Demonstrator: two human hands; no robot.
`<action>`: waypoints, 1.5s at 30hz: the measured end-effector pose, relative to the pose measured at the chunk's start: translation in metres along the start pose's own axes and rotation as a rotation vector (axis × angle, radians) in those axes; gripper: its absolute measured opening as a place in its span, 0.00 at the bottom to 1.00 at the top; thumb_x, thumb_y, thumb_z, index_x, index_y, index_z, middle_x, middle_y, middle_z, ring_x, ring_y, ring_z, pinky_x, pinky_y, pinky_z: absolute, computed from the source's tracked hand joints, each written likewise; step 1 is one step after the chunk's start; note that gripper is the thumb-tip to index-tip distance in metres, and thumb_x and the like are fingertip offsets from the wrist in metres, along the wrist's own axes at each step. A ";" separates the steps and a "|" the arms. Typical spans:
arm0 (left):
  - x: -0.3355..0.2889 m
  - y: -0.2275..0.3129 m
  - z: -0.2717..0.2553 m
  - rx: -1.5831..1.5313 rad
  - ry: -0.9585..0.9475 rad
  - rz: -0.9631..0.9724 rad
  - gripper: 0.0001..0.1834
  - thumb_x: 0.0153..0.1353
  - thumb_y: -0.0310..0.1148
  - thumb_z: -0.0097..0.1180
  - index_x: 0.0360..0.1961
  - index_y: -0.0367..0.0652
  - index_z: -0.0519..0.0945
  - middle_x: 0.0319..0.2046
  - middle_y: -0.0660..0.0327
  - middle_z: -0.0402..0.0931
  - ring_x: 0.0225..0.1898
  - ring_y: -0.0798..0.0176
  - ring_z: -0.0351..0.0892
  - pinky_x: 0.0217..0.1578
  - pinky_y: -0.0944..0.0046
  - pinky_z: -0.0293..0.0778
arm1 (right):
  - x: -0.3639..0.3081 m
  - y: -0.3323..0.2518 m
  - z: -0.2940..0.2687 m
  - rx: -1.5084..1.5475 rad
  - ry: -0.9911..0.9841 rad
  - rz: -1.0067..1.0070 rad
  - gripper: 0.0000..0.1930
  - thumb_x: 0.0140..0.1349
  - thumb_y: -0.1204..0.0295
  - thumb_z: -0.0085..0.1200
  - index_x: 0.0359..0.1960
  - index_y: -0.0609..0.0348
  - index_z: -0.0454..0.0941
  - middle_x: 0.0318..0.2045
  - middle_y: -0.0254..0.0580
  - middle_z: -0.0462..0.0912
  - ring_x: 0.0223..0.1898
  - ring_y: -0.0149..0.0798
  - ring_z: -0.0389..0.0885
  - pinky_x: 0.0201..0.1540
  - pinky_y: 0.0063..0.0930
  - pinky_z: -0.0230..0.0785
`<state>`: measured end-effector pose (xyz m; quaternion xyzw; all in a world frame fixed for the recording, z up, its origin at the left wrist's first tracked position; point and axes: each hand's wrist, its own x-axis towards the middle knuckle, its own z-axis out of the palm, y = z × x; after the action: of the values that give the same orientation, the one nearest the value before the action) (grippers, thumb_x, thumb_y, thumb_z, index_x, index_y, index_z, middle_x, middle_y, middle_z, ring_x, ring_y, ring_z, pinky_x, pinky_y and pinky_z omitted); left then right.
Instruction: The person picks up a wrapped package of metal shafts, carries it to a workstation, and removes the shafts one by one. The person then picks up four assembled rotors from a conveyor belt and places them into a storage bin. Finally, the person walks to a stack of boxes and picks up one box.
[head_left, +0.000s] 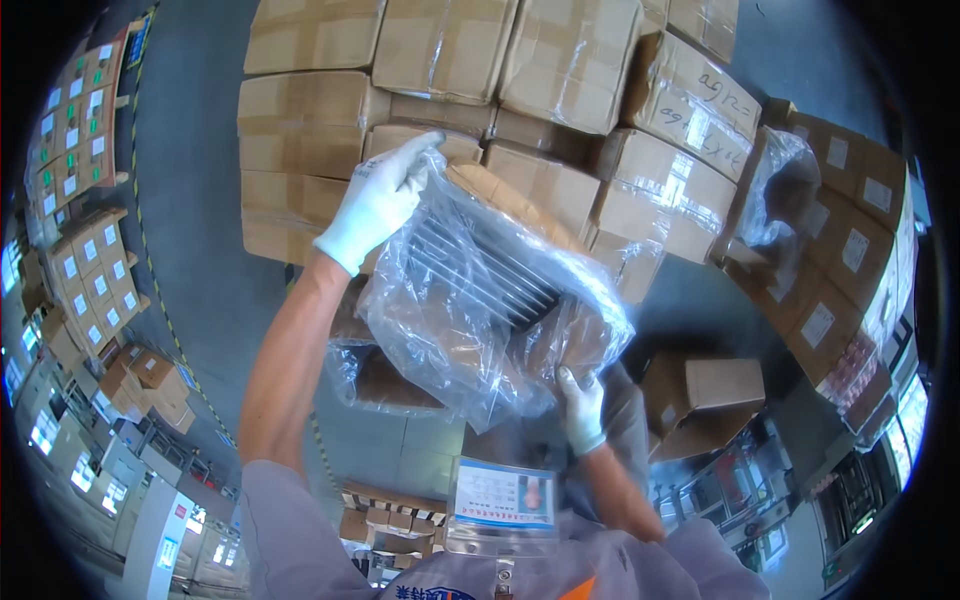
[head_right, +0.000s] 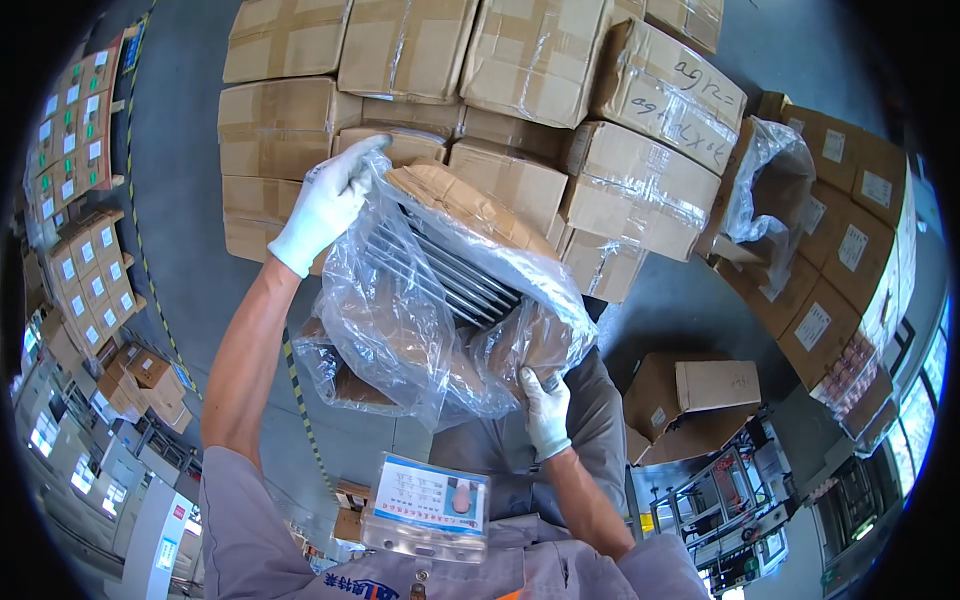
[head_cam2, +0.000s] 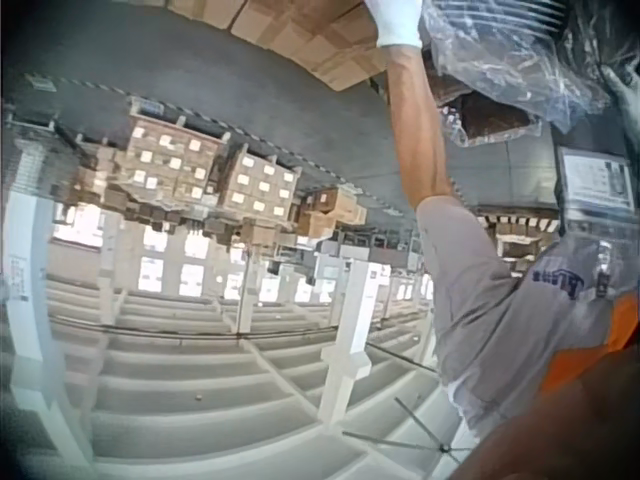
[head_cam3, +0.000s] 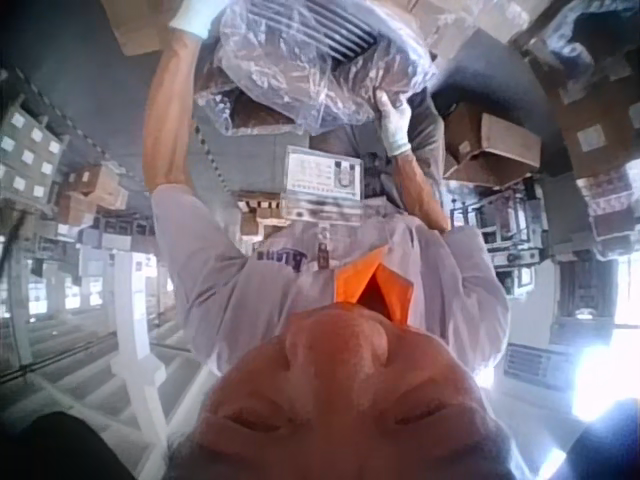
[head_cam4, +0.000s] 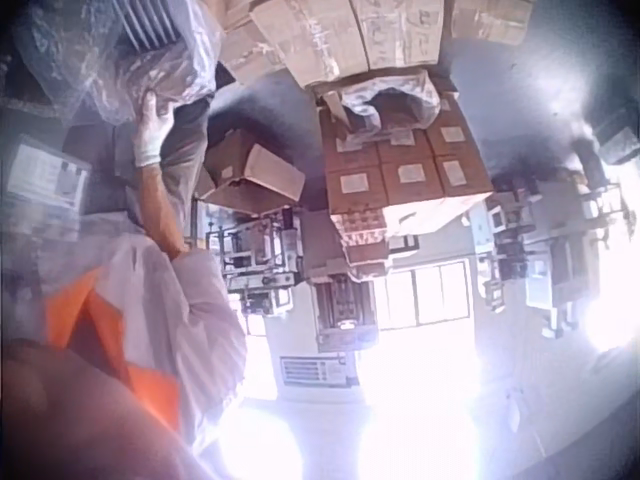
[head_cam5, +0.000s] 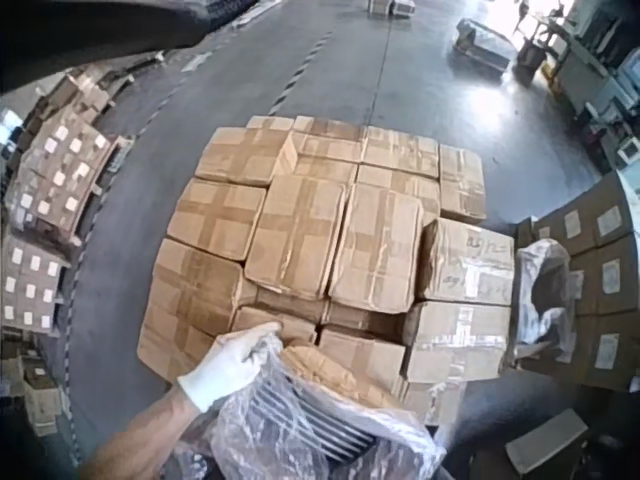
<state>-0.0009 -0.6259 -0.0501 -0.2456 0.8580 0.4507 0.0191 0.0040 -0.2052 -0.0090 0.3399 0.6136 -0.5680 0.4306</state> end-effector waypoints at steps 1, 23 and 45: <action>-0.002 0.004 -0.005 0.000 -0.003 0.003 0.24 0.64 0.22 0.46 0.62 0.37 0.71 0.35 0.58 0.78 0.33 0.69 0.73 0.40 0.70 0.72 | 0.000 -0.010 -0.003 -0.214 -0.091 -0.068 0.17 0.64 0.74 0.61 0.54 0.64 0.76 0.44 0.33 0.82 0.43 0.26 0.78 0.49 0.23 0.70; -0.192 0.018 0.065 0.685 0.230 -0.379 0.37 0.50 0.33 0.57 0.66 0.45 0.66 0.63 0.46 0.61 0.68 0.42 0.56 0.68 0.35 0.49 | 0.109 -0.185 0.197 -1.840 -0.308 -1.275 0.32 0.61 0.69 0.54 0.69 0.37 0.61 0.39 0.47 0.79 0.40 0.48 0.83 0.40 0.44 0.76; -0.126 -0.080 0.047 -0.523 0.474 -0.349 0.27 0.63 0.40 0.59 0.60 0.36 0.74 0.57 0.48 0.68 0.59 0.50 0.69 0.60 0.61 0.64 | 0.240 -0.154 0.237 -1.126 -0.572 -1.054 0.25 0.53 0.63 0.69 0.55 0.46 0.79 0.39 0.43 0.82 0.39 0.38 0.82 0.44 0.30 0.74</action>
<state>0.1360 -0.5762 -0.1070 -0.4817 0.6402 0.5748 -0.1664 -0.1973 -0.4757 -0.1621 -0.4176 0.7522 -0.3675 0.3532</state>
